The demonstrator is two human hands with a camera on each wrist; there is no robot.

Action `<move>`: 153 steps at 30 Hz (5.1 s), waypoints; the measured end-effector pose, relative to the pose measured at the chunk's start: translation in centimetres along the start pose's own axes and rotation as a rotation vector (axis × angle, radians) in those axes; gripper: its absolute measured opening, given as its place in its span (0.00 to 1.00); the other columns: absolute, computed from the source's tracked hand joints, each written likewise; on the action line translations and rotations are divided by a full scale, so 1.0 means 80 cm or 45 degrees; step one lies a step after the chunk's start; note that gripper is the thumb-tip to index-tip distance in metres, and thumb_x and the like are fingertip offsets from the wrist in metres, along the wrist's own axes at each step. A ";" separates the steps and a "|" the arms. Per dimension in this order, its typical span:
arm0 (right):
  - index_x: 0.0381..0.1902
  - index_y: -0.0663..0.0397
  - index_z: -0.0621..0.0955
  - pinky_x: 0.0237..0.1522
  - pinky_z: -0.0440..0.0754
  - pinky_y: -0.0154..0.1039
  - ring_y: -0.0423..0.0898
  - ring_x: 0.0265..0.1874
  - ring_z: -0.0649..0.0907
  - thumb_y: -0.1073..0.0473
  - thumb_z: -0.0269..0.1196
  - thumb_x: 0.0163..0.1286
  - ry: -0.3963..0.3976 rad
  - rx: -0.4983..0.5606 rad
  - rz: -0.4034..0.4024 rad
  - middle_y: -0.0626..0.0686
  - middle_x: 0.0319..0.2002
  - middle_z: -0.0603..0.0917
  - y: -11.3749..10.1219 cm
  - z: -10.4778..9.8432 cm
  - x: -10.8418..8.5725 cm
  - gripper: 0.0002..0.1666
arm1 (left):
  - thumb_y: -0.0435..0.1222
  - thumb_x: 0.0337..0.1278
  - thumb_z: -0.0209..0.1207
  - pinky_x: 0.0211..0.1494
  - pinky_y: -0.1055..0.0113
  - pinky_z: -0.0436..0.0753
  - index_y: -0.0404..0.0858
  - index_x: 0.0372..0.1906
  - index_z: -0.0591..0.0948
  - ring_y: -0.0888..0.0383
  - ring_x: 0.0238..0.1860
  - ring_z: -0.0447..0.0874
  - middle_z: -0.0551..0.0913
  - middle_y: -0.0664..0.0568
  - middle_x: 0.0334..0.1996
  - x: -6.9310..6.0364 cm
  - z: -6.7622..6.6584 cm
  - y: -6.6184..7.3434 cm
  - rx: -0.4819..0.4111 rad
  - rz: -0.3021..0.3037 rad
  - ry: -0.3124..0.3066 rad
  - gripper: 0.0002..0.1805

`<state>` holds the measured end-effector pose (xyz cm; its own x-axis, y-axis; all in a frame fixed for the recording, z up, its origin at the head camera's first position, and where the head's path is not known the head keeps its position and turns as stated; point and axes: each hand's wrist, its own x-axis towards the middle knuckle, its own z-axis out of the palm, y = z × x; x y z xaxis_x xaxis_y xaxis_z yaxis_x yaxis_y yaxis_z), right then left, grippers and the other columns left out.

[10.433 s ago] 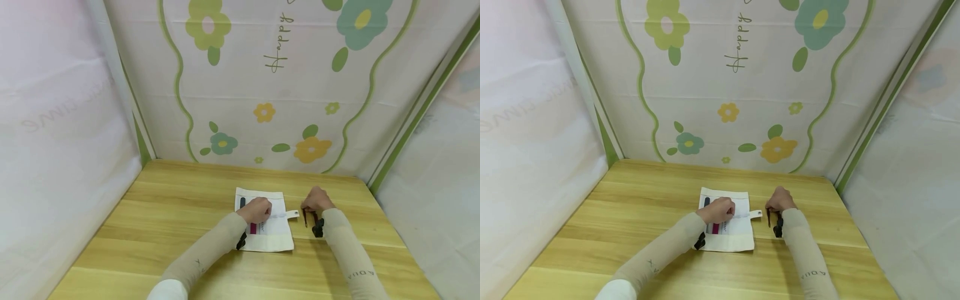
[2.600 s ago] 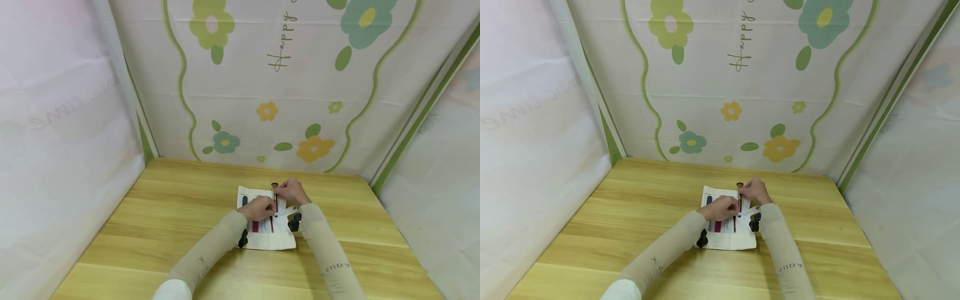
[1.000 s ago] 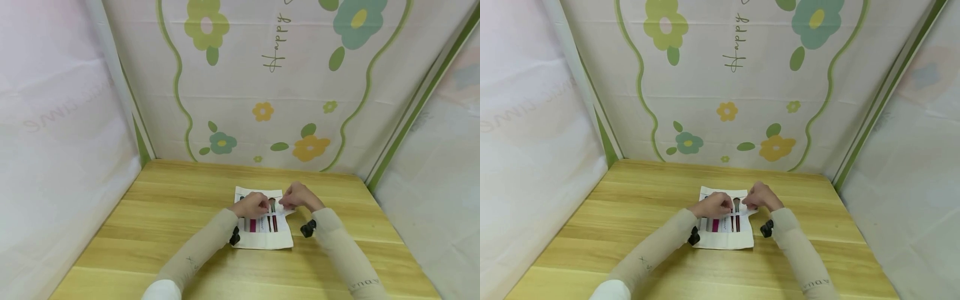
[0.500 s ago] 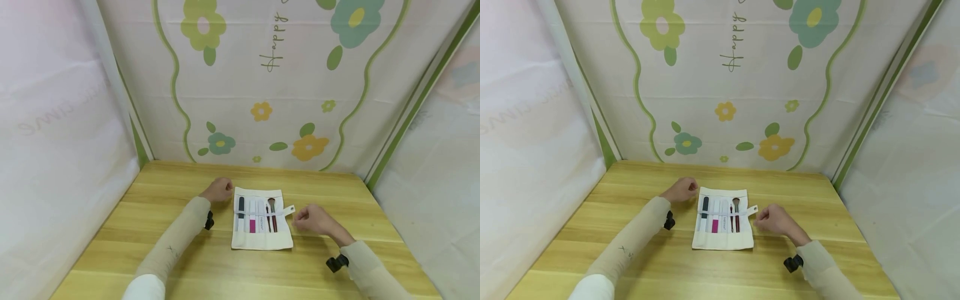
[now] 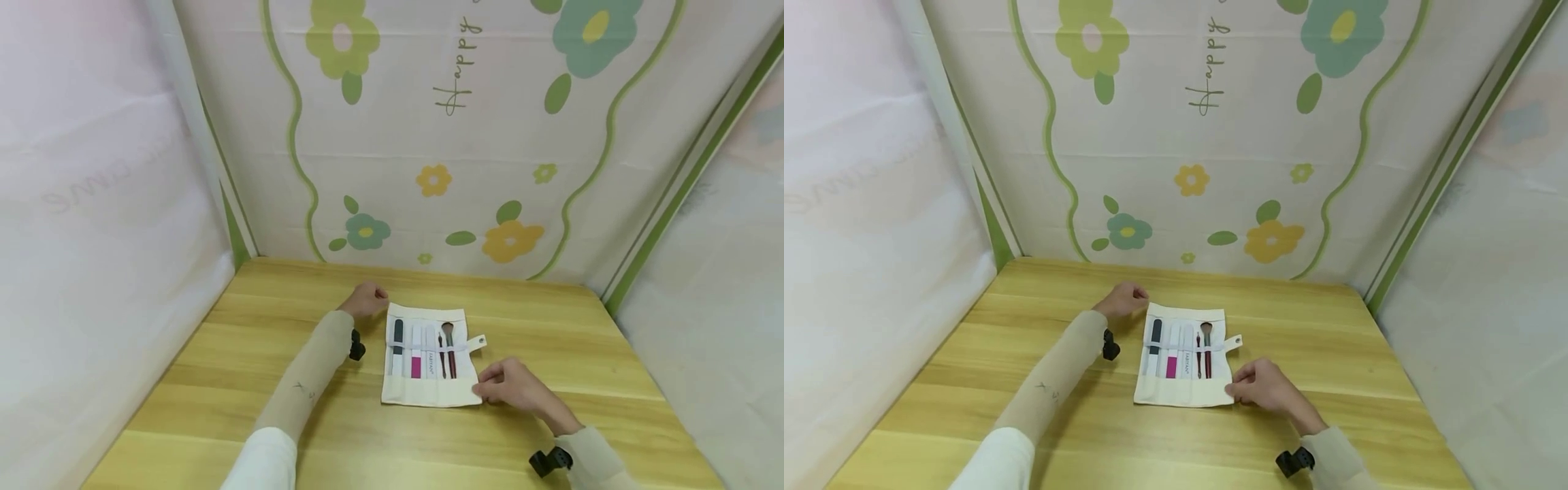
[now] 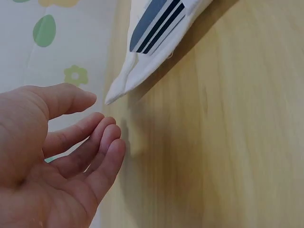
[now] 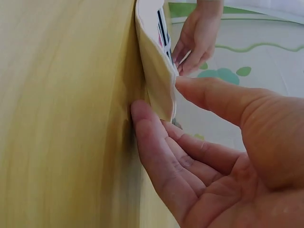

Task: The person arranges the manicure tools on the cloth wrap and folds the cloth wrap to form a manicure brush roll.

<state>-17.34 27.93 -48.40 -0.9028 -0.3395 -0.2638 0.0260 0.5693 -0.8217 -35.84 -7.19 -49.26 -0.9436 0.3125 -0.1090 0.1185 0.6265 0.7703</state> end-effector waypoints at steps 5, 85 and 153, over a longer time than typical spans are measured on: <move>0.40 0.63 0.87 0.36 0.89 0.40 0.48 0.33 0.88 0.55 0.72 0.69 -0.026 0.031 0.033 0.53 0.33 0.89 0.000 0.008 0.001 0.14 | 0.34 0.69 0.62 0.52 0.59 0.85 0.32 0.52 0.85 0.51 0.46 0.83 0.86 0.43 0.50 -0.004 0.006 0.008 -0.034 -0.002 -0.027 0.13; 0.60 0.72 0.81 0.55 0.86 0.55 0.63 0.54 0.87 0.56 0.66 0.76 0.285 -0.958 -0.378 0.67 0.55 0.86 -0.028 -0.052 0.083 0.25 | 0.34 0.66 0.67 0.58 0.60 0.86 0.33 0.58 0.81 0.55 0.53 0.85 0.85 0.48 0.51 -0.221 -0.012 -0.029 0.500 0.541 -0.116 0.18; 0.43 0.59 0.90 0.37 0.87 0.39 0.45 0.40 0.86 0.60 0.63 0.78 0.144 -0.041 0.055 0.57 0.50 0.90 -0.008 -0.026 0.084 0.11 | 0.32 0.69 0.64 0.58 0.66 0.85 0.42 0.53 0.86 0.57 0.54 0.83 0.85 0.52 0.53 -0.138 0.017 -0.014 0.815 1.026 0.027 0.11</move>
<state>-24.30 26.84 -48.63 -0.9438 -0.2288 -0.2387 0.0537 0.6062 -0.7935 -25.14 -10.35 -49.74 -0.5154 0.7996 0.3081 0.8554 0.5014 0.1297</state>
